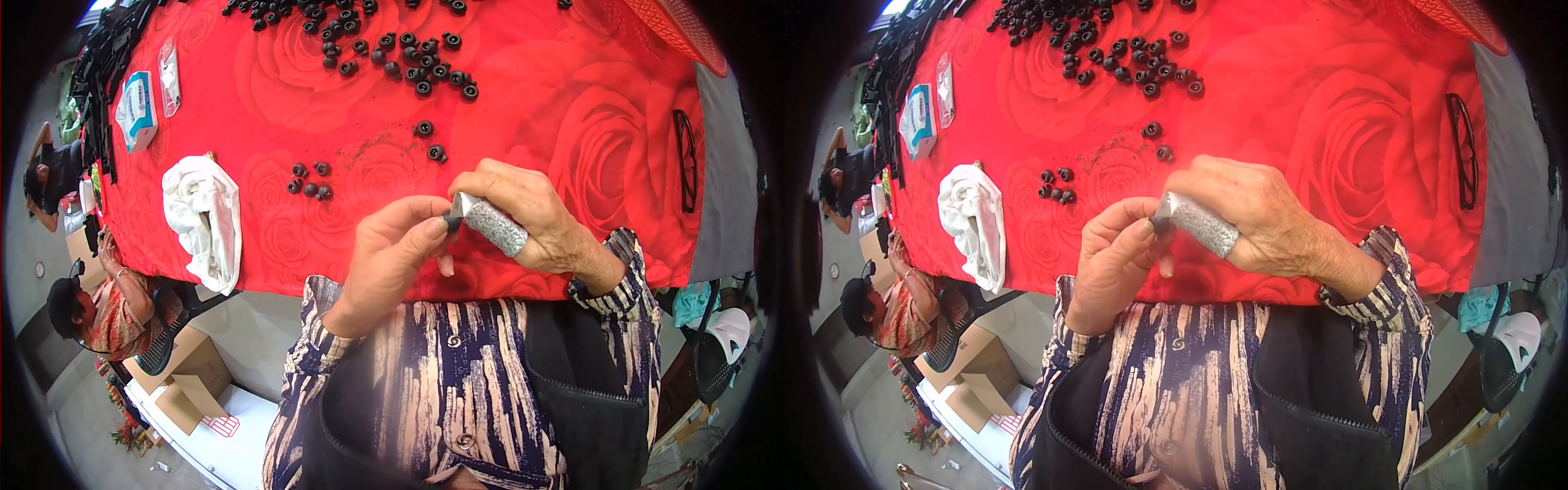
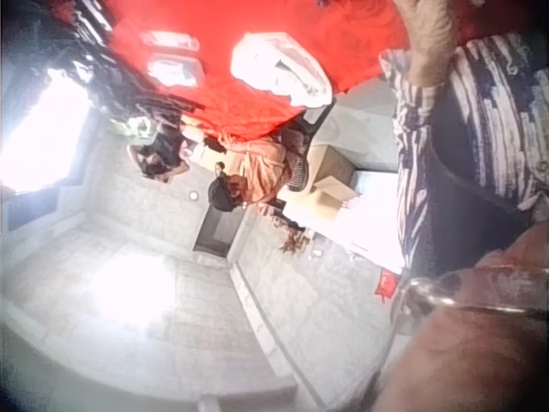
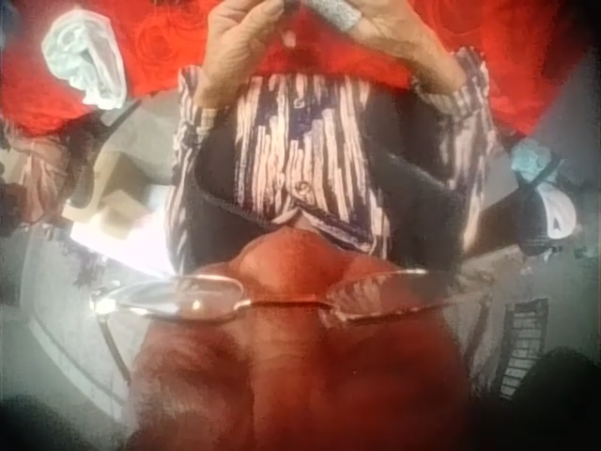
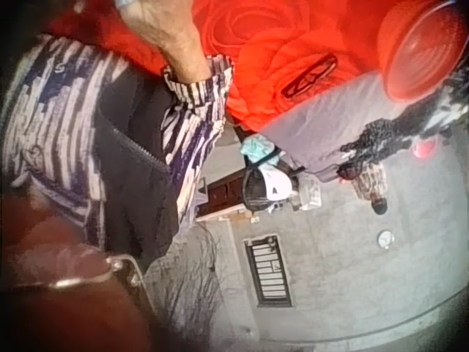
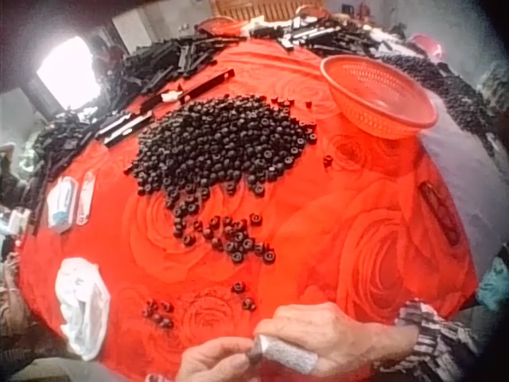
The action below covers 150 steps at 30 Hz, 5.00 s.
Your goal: The person cleans small black plastic parts with a white cloth on a table.
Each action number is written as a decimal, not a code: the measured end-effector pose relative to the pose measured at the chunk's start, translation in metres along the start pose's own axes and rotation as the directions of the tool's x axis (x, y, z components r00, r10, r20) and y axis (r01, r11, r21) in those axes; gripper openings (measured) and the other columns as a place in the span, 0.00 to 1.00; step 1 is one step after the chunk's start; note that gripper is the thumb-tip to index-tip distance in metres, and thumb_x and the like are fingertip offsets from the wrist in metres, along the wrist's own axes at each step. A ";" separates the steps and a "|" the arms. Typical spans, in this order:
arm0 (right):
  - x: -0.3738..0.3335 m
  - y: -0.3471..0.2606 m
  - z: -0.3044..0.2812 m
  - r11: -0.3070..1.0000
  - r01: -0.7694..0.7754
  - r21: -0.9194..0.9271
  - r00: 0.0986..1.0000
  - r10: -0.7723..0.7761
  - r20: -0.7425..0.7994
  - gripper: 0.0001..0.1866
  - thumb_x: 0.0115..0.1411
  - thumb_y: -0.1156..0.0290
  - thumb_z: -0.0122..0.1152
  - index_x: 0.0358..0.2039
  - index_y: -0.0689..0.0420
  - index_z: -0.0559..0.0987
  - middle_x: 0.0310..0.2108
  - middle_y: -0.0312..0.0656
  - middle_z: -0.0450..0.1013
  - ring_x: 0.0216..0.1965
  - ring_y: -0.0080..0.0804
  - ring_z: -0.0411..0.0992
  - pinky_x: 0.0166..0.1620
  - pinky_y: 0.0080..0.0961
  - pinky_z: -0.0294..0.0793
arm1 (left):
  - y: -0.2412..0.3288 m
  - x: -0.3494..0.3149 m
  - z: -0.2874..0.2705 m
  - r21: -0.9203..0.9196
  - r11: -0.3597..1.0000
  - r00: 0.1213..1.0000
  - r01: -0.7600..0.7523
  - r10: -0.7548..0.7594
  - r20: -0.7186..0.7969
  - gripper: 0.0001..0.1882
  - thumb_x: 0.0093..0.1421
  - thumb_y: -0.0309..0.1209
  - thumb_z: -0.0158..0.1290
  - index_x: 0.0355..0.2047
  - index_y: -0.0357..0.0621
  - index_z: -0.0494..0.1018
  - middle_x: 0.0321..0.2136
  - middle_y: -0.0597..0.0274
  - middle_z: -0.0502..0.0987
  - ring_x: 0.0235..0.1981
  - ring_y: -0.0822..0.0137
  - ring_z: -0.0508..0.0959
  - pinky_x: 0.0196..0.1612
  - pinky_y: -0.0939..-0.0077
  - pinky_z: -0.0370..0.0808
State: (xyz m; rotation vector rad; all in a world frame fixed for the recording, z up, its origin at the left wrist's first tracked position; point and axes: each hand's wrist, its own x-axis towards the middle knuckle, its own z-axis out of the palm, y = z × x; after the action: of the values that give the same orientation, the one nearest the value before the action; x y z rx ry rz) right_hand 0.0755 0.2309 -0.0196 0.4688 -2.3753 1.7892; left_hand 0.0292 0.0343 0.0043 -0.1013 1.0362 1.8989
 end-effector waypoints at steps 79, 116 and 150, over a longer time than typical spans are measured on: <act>-0.004 -0.006 0.010 0.983 0.178 -0.038 0.983 -0.179 -0.033 0.20 0.40 0.77 0.65 0.38 0.60 0.76 0.24 0.40 0.67 0.23 0.34 0.70 0.23 0.27 0.69 | -0.003 0.007 -0.017 -0.118 0.937 0.944 0.328 -0.319 0.090 0.13 0.55 0.25 0.58 0.39 0.38 0.70 0.28 0.65 0.74 0.25 0.75 0.73 0.27 0.83 0.72; -0.004 -0.006 0.011 0.916 0.278 -0.290 0.934 -0.328 -0.139 0.20 0.39 0.75 0.67 0.35 0.63 0.73 0.23 0.40 0.66 0.20 0.33 0.68 0.21 0.28 0.67 | -0.008 0.007 0.002 -0.129 0.990 0.995 -0.050 0.038 -0.094 0.12 0.61 0.25 0.52 0.44 0.33 0.72 0.31 0.61 0.76 0.28 0.75 0.74 0.30 0.80 0.76; -0.002 -0.001 0.000 0.995 -0.073 -0.070 0.997 0.069 -0.046 0.15 0.52 0.72 0.59 0.41 0.59 0.73 0.29 0.43 0.68 0.28 0.42 0.72 0.29 0.33 0.71 | -0.006 0.003 -0.003 -0.066 0.997 0.999 -0.034 0.032 -0.026 0.13 0.62 0.25 0.51 0.45 0.30 0.71 0.33 0.58 0.75 0.31 0.71 0.75 0.32 0.75 0.77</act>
State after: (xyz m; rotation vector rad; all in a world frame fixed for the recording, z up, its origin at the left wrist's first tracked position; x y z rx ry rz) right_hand 0.0777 0.2308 -0.0192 0.3373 -2.4458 1.7172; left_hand 0.0315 0.0358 -0.0027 -0.1469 0.9970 1.9665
